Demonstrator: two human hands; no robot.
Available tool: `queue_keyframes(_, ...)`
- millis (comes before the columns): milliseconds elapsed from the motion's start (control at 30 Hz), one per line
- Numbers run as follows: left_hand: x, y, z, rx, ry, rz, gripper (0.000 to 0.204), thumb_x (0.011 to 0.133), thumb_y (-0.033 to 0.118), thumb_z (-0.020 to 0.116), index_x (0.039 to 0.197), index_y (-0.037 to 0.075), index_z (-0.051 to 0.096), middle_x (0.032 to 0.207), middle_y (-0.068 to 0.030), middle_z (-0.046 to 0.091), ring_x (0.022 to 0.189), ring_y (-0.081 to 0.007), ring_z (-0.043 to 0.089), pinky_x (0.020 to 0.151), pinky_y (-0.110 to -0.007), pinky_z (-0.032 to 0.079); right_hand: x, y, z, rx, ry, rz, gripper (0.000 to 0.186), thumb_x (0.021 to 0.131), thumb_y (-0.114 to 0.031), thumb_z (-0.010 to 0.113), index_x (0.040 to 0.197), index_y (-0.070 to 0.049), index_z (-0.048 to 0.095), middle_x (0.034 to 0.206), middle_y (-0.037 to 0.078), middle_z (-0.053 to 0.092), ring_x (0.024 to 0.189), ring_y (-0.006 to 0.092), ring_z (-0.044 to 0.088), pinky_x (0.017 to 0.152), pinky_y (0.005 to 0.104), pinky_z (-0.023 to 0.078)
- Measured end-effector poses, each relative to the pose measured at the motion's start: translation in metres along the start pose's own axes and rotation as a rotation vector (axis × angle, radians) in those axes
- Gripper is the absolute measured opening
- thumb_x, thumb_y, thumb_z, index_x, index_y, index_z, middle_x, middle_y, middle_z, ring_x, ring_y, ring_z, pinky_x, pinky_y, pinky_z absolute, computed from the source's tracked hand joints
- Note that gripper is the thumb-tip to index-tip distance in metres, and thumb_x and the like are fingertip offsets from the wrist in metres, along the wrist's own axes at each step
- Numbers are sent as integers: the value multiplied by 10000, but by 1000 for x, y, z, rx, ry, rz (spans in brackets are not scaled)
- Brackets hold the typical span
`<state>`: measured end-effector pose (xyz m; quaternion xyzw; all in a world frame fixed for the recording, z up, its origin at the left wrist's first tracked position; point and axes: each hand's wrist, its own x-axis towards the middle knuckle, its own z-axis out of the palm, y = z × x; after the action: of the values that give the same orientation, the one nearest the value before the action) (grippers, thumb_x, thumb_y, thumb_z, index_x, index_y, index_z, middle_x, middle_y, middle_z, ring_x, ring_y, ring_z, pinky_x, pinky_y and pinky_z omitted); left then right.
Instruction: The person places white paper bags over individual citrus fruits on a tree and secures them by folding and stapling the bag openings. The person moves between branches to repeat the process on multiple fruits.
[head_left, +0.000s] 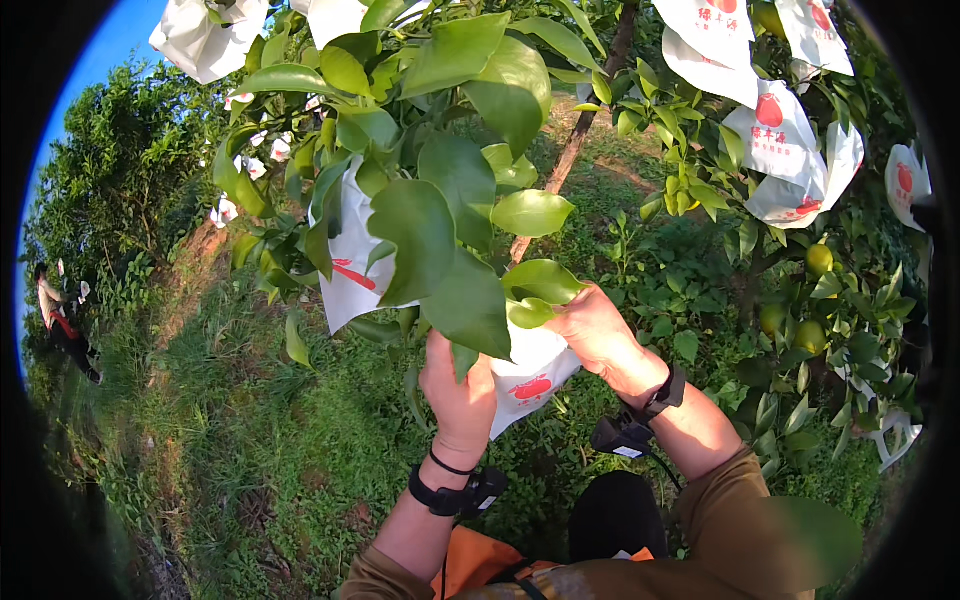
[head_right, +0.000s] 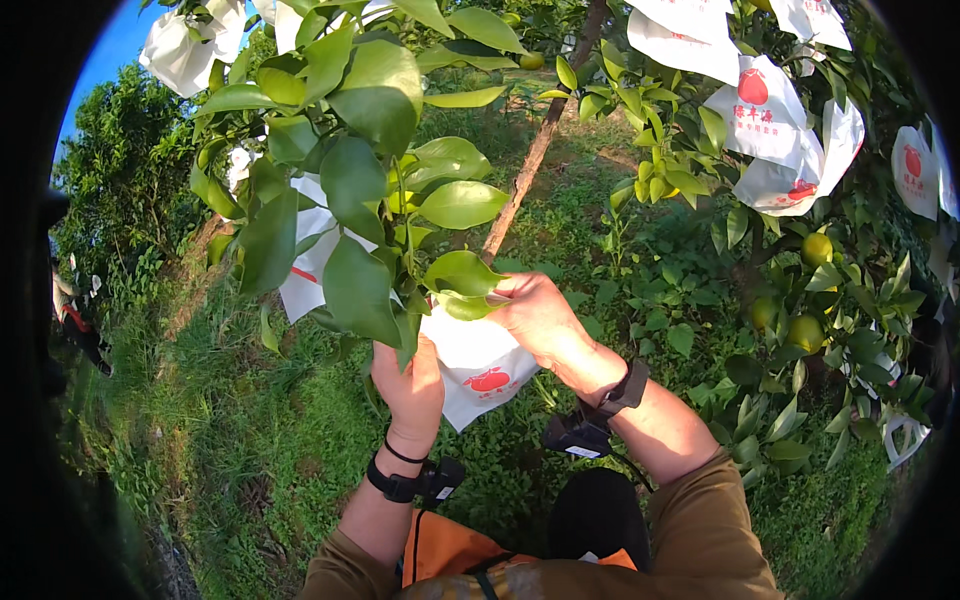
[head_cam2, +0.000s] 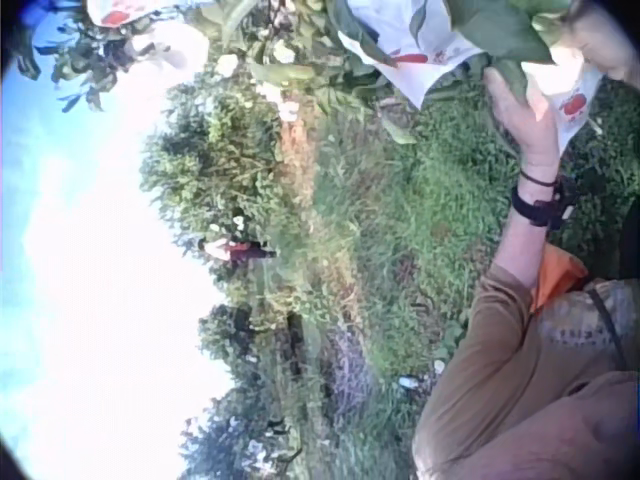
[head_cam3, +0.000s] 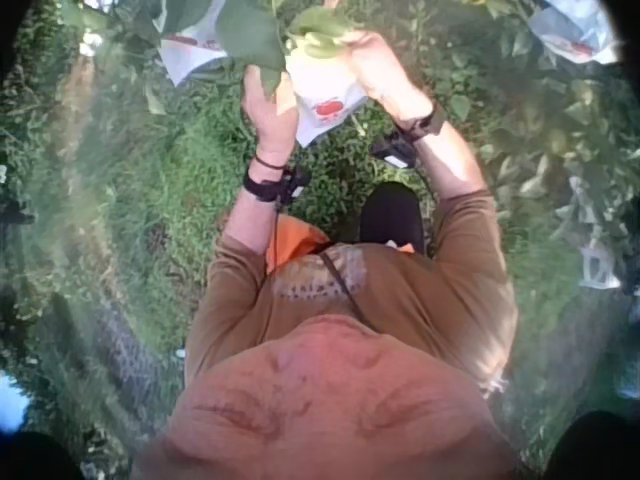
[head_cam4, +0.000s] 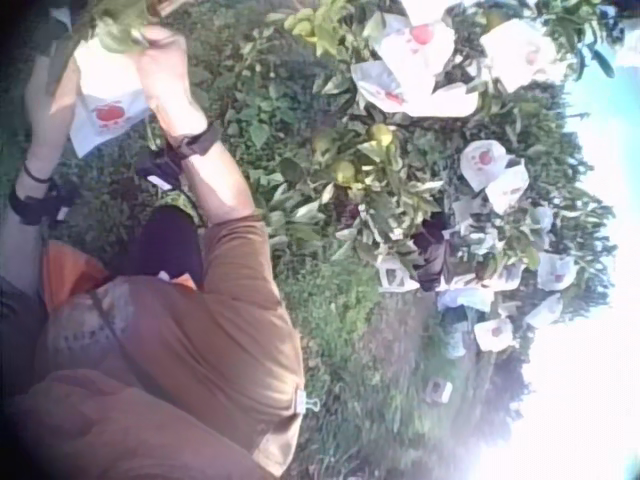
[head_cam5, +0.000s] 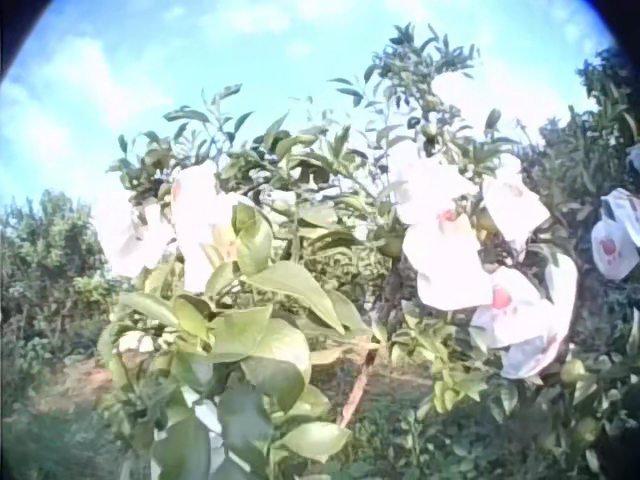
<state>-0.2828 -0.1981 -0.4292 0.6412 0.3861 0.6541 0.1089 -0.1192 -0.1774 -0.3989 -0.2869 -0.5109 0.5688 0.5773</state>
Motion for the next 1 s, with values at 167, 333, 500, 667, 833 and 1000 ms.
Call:
queue_keyframes(167,-3,4,5,-389,-10,-224,230,949,94,529,1143,-26,510,1007,-54,599,893,-90,530,806,-246,445,-2,27,-14,239,15,-162,188,863,10,600,1039,15,665,947,75,691,822,99,624,757,251,505)
queue_keyframes(333,7,-6,1,-364,-261,-380,322,893,91,622,1187,-22,556,1080,-76,636,953,-118,594,849,-244,466,-5,45,-27,257,42,-206,165,873,-36,618,1023,15,665,914,61,688,799,100,615,768,264,500)
queue_keyframes(500,19,-18,-6,-204,-245,-450,236,921,143,589,1094,-18,600,1031,-58,647,887,-115,606,794,-252,484,-7,52,-31,302,-65,-242,241,880,-78,628,1106,5,643,1036,91,679,911,133,627,855,285,484)
queue_keyframes(667,6,-21,2,-834,136,-512,196,940,123,549,1068,-18,593,988,-36,636,845,-107,590,800,-264,476,-13,55,-21,330,-100,-205,256,896,-93,613,1131,9,625,1072,95,664,948,147,619,876,301,476)
queue_keyframes(833,1,-17,1,-658,312,-369,212,944,141,551,1059,-33,591,1005,-46,624,900,-118,567,826,-271,456,-14,31,-4,191,-84,-70,253,900,-87,605,1132,13,621,1048,60,663,932,124,606,841,298,486)
queue_keyframes(1000,-4,-12,0,-338,267,-162,144,945,107,527,985,-17,588,893,-32,613,815,-98,538,752,-252,443,-19,-4,13,-127,-141,-44,371,809,-65,705,1162,-11,604,1064,51,660,958,111,600,872,276,471)
